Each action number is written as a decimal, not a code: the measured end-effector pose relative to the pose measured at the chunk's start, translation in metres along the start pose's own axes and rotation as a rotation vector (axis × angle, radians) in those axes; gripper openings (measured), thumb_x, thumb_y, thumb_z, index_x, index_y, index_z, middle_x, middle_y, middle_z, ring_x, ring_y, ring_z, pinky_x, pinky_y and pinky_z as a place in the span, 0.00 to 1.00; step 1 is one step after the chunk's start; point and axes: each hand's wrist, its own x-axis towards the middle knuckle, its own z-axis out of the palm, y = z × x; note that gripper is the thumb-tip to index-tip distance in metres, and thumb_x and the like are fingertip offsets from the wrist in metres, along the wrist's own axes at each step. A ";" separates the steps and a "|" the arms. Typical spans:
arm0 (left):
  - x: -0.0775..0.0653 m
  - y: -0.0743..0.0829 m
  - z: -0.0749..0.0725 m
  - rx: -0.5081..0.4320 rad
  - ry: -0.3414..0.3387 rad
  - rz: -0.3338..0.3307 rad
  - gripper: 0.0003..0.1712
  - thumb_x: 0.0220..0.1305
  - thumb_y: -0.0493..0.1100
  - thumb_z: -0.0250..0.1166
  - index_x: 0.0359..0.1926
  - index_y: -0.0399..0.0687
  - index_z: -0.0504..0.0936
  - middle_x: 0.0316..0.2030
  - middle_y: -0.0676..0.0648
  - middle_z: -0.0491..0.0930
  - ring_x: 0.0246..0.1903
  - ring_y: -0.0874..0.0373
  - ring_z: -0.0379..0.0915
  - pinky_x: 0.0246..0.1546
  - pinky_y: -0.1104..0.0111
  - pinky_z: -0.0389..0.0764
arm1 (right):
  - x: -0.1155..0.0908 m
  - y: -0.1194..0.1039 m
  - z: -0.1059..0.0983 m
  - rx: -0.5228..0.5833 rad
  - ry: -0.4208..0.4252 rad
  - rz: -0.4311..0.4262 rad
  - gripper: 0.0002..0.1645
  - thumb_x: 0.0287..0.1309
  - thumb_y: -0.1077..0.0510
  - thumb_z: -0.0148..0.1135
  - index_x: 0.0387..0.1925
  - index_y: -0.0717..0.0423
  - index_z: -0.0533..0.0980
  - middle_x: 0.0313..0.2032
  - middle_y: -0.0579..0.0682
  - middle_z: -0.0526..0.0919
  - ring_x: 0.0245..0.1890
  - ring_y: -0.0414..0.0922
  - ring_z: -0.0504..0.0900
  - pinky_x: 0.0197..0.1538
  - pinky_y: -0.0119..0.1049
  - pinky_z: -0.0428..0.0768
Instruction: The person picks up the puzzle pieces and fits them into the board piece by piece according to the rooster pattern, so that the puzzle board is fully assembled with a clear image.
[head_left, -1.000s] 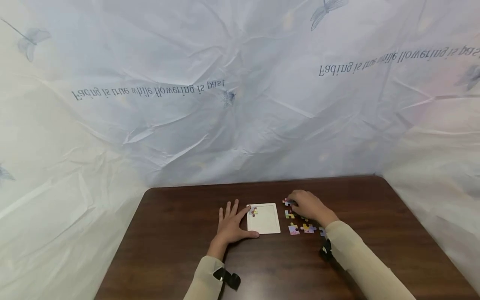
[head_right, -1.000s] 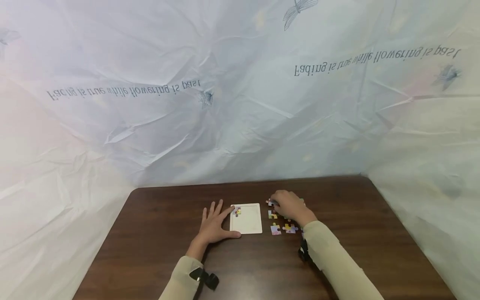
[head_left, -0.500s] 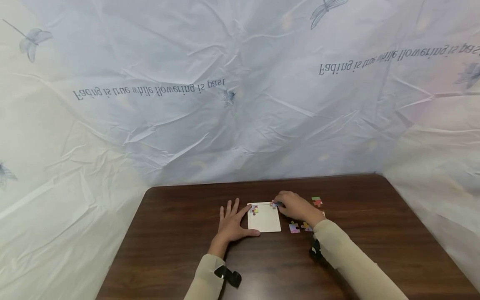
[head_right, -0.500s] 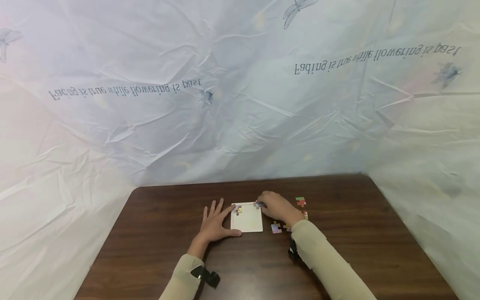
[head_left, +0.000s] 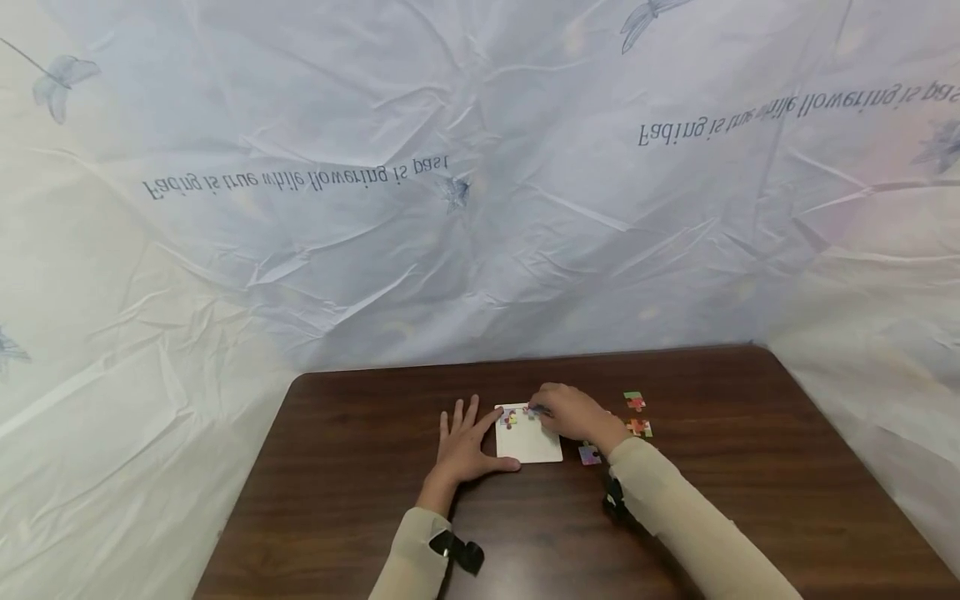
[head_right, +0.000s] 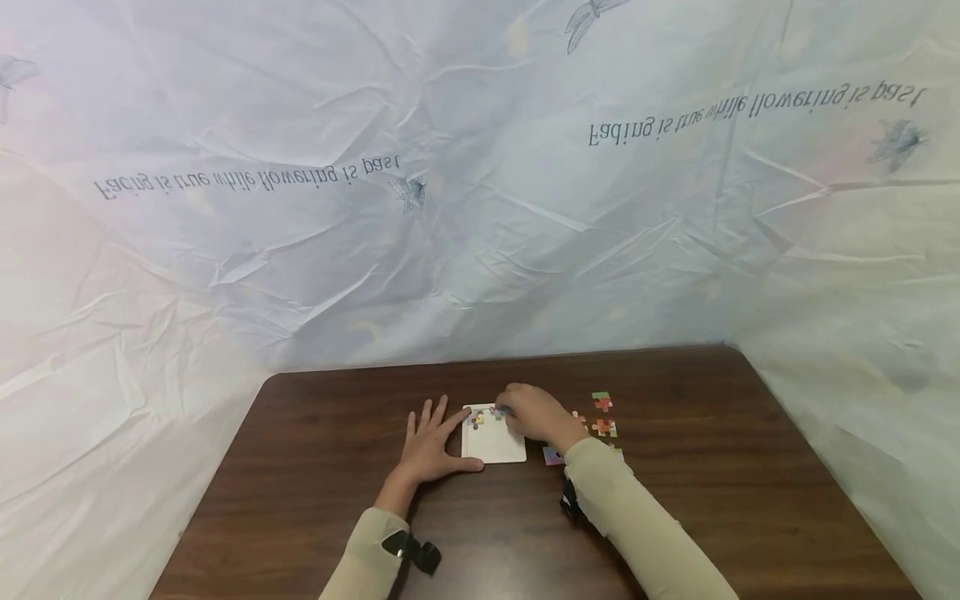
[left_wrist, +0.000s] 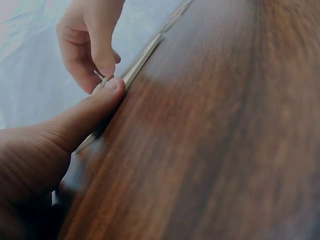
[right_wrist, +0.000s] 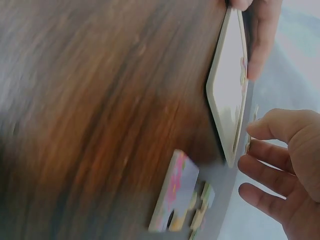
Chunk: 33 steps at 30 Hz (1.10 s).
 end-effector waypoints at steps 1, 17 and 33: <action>0.000 0.000 0.000 0.003 -0.001 -0.001 0.61 0.51 0.77 0.76 0.82 0.66 0.64 0.84 0.40 0.42 0.82 0.34 0.30 0.77 0.34 0.32 | 0.001 -0.002 0.001 -0.002 -0.002 -0.005 0.12 0.69 0.65 0.68 0.52 0.59 0.87 0.48 0.54 0.86 0.47 0.50 0.86 0.49 0.48 0.86; 0.000 0.001 -0.001 -0.012 -0.008 -0.005 0.61 0.51 0.76 0.76 0.82 0.65 0.64 0.84 0.39 0.42 0.82 0.34 0.29 0.78 0.35 0.31 | 0.010 -0.015 0.011 -0.083 -0.019 -0.058 0.13 0.69 0.66 0.68 0.52 0.59 0.88 0.47 0.55 0.86 0.46 0.51 0.87 0.46 0.46 0.87; 0.001 0.001 -0.003 -0.019 -0.007 -0.004 0.61 0.51 0.75 0.77 0.82 0.65 0.64 0.84 0.40 0.42 0.82 0.34 0.29 0.78 0.35 0.31 | 0.011 -0.016 0.017 -0.126 -0.010 -0.035 0.12 0.70 0.63 0.68 0.53 0.56 0.88 0.45 0.53 0.83 0.44 0.50 0.83 0.44 0.45 0.86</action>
